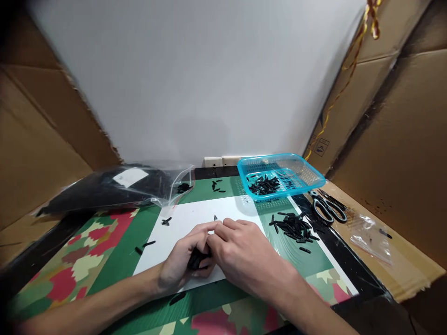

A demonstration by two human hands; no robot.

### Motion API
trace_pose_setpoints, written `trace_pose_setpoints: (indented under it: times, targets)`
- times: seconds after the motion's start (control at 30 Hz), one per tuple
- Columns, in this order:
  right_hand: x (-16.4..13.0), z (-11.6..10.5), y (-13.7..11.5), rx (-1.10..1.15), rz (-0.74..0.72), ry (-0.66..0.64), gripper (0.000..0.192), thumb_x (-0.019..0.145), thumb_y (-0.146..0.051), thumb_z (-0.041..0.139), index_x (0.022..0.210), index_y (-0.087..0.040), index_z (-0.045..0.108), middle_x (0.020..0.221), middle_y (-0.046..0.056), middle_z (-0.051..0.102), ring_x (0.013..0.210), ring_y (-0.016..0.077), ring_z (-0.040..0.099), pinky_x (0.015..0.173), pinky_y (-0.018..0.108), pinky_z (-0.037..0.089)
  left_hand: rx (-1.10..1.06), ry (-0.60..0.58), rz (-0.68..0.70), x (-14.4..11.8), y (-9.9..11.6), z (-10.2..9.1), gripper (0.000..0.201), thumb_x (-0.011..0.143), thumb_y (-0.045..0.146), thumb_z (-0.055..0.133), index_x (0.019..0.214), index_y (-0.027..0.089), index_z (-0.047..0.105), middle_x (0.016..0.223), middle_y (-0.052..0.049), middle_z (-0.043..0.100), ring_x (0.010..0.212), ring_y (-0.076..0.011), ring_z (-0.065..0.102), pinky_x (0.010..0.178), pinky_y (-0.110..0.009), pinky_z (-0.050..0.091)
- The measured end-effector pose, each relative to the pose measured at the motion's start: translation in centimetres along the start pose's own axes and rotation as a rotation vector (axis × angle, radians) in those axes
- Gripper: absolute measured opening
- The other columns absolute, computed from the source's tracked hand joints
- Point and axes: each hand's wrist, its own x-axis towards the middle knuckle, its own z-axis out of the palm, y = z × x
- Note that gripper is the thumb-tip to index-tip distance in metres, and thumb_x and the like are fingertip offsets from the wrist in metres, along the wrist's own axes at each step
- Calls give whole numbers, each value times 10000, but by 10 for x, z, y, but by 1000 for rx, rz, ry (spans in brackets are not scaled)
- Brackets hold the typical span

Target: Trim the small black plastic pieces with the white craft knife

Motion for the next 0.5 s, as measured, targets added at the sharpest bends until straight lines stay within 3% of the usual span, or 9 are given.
trace_pose_setpoints:
  times: [0.1,0.2,0.33,0.4,0.5]
  targets:
    - [-2,-7,0,16,171,15,173,1009,-107,629,869,-199,670,819,10,739,671,168,619,592,329,339,-36,-25,20,7,0,4,220,594,177,569,810,187,606,503,56,419,424,-79,306,358,-137,250]
    - [-9,-18,3,68,282,-15,135,1008,-141,645,896,-204,687,794,-2,749,603,145,626,547,301,319,-42,-24,-1,10,1,5,234,648,196,600,868,165,674,493,46,451,416,-71,277,359,-139,236]
    - [-26,-21,0,286,375,175,108,1006,-146,636,993,-219,715,829,-5,799,657,139,727,630,238,470,-50,32,8,7,4,6,151,728,268,696,775,125,700,532,33,459,455,-61,286,363,-136,236]
    - [-34,-14,-5,344,394,258,120,990,-137,635,1009,-221,720,820,-1,811,678,150,769,646,227,510,-17,28,-15,6,5,8,302,809,395,720,710,111,694,558,19,483,453,-46,272,364,-135,228]
    - [-40,-2,-10,397,407,278,170,964,-90,630,1010,-221,728,845,1,830,695,157,799,633,218,535,13,37,-4,6,5,11,382,820,452,770,662,123,656,577,13,517,452,-34,257,367,-129,214]
